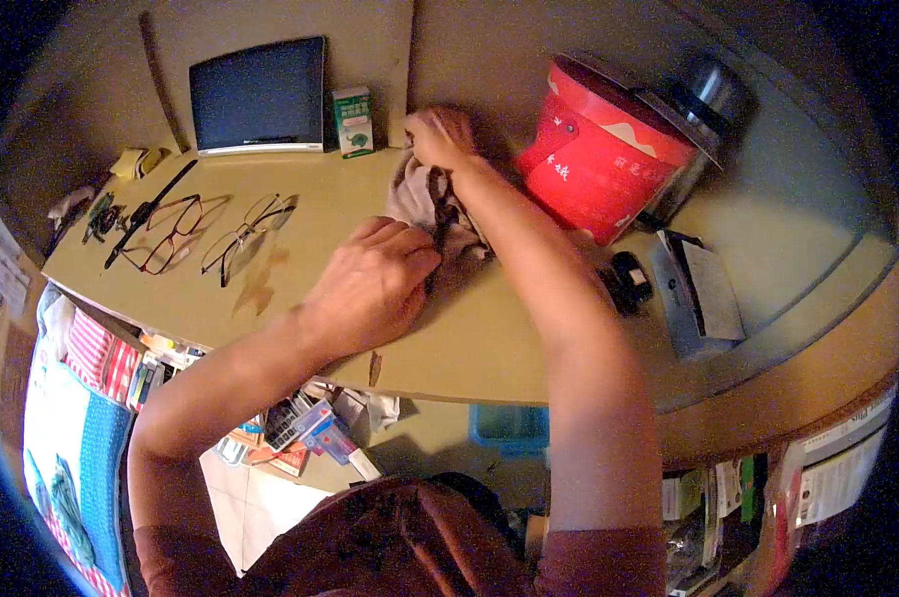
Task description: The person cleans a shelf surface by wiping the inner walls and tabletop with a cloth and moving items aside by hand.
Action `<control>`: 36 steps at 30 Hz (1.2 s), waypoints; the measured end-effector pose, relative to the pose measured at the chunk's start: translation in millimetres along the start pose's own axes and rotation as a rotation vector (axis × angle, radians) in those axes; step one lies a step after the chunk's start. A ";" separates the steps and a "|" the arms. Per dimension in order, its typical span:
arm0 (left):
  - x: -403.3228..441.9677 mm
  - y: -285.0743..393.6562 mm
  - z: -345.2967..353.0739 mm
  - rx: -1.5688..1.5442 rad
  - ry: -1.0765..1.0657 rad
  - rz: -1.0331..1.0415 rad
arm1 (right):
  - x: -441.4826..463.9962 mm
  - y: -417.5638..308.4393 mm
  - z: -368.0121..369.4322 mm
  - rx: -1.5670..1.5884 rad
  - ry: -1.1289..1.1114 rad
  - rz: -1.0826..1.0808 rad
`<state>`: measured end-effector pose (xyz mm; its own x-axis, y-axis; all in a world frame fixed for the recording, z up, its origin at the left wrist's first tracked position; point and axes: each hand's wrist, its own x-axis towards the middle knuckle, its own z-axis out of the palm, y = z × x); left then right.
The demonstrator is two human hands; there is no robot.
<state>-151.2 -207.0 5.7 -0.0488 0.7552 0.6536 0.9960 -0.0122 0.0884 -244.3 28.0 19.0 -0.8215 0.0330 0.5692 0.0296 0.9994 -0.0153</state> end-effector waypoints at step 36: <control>-0.5 2.4 -5.1 0.044 0.016 0.048 | -16.6 5.0 -38.7 0.325 -0.317 -0.069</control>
<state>-149.2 -210.7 9.5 -0.0016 0.7438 0.6684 0.9995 -0.0188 0.0234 -208.5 32.3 41.4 -0.9505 -0.0846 0.2990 -0.1699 0.9471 -0.2722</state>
